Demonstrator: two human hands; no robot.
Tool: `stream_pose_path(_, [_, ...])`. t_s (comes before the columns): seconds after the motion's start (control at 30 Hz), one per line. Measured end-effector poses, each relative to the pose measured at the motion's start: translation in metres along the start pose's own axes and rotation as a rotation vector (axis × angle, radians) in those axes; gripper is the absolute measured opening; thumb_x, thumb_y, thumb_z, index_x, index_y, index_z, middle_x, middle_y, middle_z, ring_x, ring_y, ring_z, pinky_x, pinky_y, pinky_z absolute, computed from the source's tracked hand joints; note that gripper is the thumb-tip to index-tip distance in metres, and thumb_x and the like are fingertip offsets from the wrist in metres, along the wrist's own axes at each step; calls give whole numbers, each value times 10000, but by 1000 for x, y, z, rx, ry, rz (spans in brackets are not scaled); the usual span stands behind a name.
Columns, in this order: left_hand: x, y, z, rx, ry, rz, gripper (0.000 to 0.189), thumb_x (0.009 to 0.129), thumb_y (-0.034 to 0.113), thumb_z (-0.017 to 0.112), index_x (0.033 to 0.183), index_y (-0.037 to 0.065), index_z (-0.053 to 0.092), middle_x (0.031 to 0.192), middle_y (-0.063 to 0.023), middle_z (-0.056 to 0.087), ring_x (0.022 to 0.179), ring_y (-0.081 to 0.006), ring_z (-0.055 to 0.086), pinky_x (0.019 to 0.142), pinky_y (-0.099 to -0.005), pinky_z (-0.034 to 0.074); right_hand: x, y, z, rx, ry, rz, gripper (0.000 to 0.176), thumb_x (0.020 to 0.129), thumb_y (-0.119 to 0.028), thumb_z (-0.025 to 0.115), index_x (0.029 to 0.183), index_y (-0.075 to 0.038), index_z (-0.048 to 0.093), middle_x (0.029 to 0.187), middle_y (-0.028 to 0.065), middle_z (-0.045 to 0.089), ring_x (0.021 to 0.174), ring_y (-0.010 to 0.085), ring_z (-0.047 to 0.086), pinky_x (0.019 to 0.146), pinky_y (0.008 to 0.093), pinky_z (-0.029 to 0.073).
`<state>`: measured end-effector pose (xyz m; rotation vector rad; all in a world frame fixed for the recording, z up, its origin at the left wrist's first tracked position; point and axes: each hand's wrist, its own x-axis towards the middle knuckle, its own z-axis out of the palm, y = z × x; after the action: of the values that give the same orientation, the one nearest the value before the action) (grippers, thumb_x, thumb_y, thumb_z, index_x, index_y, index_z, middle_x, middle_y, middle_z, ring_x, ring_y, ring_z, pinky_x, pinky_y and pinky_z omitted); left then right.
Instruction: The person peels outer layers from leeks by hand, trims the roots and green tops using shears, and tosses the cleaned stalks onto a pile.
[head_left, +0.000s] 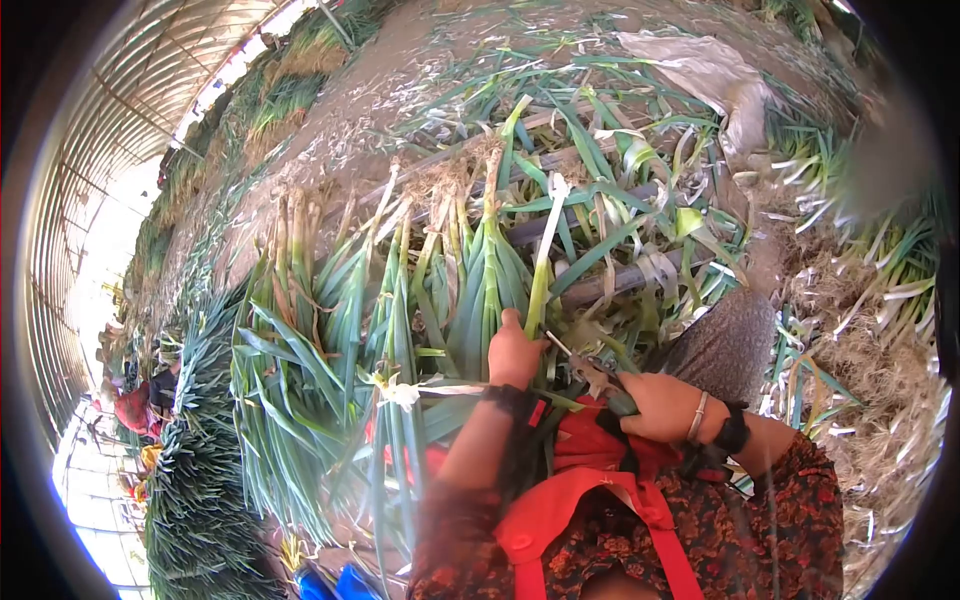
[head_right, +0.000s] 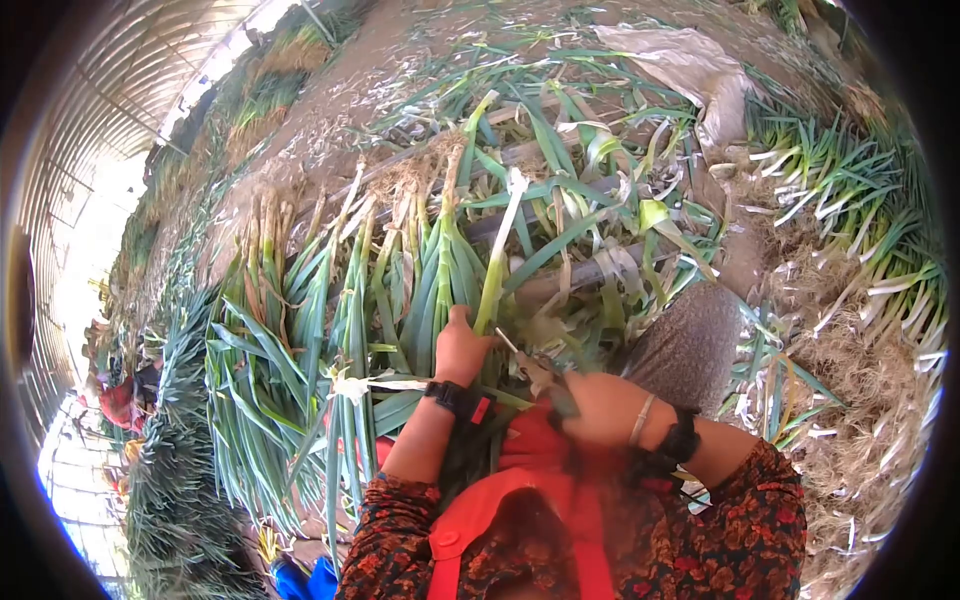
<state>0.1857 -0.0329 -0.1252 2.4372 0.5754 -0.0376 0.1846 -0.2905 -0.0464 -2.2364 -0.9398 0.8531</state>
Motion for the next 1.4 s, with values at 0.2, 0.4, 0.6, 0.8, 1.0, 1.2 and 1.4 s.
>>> stream_pose_path(0.2, [-3, -3, 2, -19, -11, -5, 647, 685, 142, 809, 1171, 1, 406, 954, -268, 651, 929, -438, 627, 799, -470, 500, -7, -6, 2, 63, -13, -37, 446, 749, -268, 658, 1040, 32, 501, 889, 291, 610, 888, 460, 586, 777, 491, 469])
stream_pose_path(0.4, [-1, -11, 2, -96, -21, 53, 564, 765, 182, 742, 1191, -2, 423, 1019, -290, 631, 983, -439, 608, 838, -482, 485, 17, -9, -4, -14, 126, -4, 422, 734, -246, 664, 1001, 48, 522, 850, 290, 619, 839, 458, 602, 750, 486, 487])
stream_pose_path(0.6, [3, -13, 6, -112, -15, 15, 442, 869, 279, 606, 1213, 18, 506, 1048, -271, 638, 1007, -425, 604, 870, -464, 479, 70, 16, -1, -118, 196, 79, 395, 744, -211, 647, 978, 91, 546, 860, 279, 635, 837, 430, 622, 755, 483, 499])
stream_pose_path(0.8, [4, -15, 9, -100, -25, 38, 449, 885, 272, 580, 1275, 65, 499, 1060, -261, 638, 1008, -425, 600, 877, -475, 470, 152, 52, -15, -209, 411, 192, 426, 723, -242, 707, 976, 63, 550, 868, 268, 638, 854, 432, 621, 758, 477, 501])
stream_pose_path(1.0, [2, -13, 3, -118, -6, 50, 459, 869, 246, 600, 1282, 76, 492, 1066, -254, 637, 1005, -427, 600, 877, -481, 472, 83, 26, -22, -176, 243, 25, 442, 730, -255, 681, 1031, 34, 533, 847, 255, 625, 845, 424, 616, 760, 475, 504])
stream_pose_path(1.2, [7, -19, 6, -108, -1, 68, 485, 846, 245, 619, 1280, 71, 490, 1066, -259, 636, 1007, -428, 601, 876, -478, 473, 92, 24, -20, -194, 206, 55, 415, 748, -267, 664, 1004, 35, 538, 848, 248, 639, 814, 426, 627, 738, 480, 513])
stream_pose_path(1.4, [-17, -1, -27, -58, -170, 50, 509, 855, 234, 611, 1309, 66, 457, 1021, -267, 642, 980, -411, 617, 851, -448, 483, 134, 49, -35, -255, 346, -12, 410, 755, -245, 682, 997, 48, 527, 891, 260, 636, 852, 430, 626, 742, 475, 512])
